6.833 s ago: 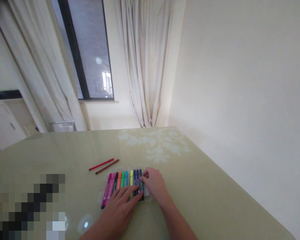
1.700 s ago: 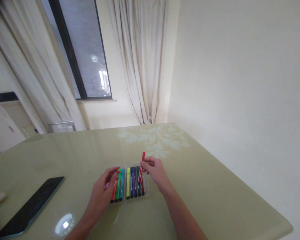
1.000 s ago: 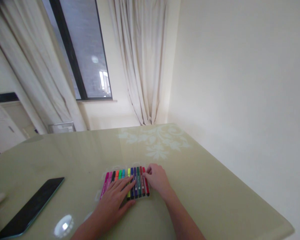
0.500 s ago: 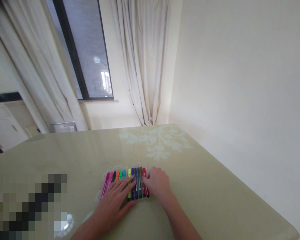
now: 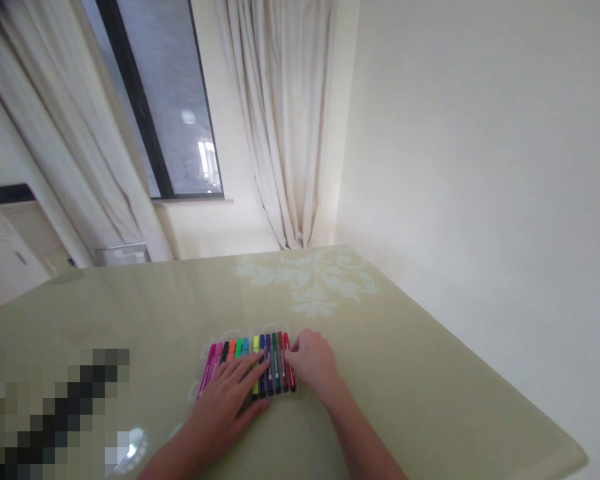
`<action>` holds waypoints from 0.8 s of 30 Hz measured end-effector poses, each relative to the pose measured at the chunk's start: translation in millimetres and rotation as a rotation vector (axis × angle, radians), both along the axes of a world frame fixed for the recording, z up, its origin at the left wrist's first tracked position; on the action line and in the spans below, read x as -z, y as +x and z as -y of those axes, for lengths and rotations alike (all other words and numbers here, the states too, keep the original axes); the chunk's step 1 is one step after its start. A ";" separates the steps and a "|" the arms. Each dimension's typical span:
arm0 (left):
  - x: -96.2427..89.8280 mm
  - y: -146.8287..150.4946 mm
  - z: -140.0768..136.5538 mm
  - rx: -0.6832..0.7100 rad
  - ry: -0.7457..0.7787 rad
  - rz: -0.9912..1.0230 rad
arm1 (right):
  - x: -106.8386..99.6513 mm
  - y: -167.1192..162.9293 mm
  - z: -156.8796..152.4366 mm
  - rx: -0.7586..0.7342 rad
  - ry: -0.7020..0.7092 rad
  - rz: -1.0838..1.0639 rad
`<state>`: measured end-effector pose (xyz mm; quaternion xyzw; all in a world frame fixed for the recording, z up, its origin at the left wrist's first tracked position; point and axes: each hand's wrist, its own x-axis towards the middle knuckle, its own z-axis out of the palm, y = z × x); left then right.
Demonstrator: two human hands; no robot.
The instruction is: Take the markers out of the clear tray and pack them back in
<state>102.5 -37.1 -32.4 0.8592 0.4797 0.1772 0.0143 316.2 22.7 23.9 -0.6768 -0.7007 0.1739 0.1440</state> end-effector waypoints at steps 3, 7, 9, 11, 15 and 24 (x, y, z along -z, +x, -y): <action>-0.6 0.2 0.0 -0.008 -0.002 -0.008 | 2.8 1.1 -2.1 -0.012 0.017 -0.022; -0.7 0.8 -0.5 -0.013 -0.011 -0.018 | 6.8 3.2 -5.2 -0.010 0.008 -0.075; -0.5 0.9 -0.9 -0.013 -0.015 -0.018 | 7.7 4.0 -6.2 -0.011 -0.019 -0.094; -0.4 0.7 -1.2 -0.011 -0.016 -0.019 | 7.4 4.5 -6.4 -0.017 -0.030 -0.090; -1.0 -0.3 -0.8 -0.005 -0.017 -0.025 | 4.2 4.2 -5.0 -0.032 -0.025 -0.094; -1.0 0.2 -1.1 -0.021 -0.007 -0.024 | 3.0 -2.8 -2.8 -0.010 0.010 -0.069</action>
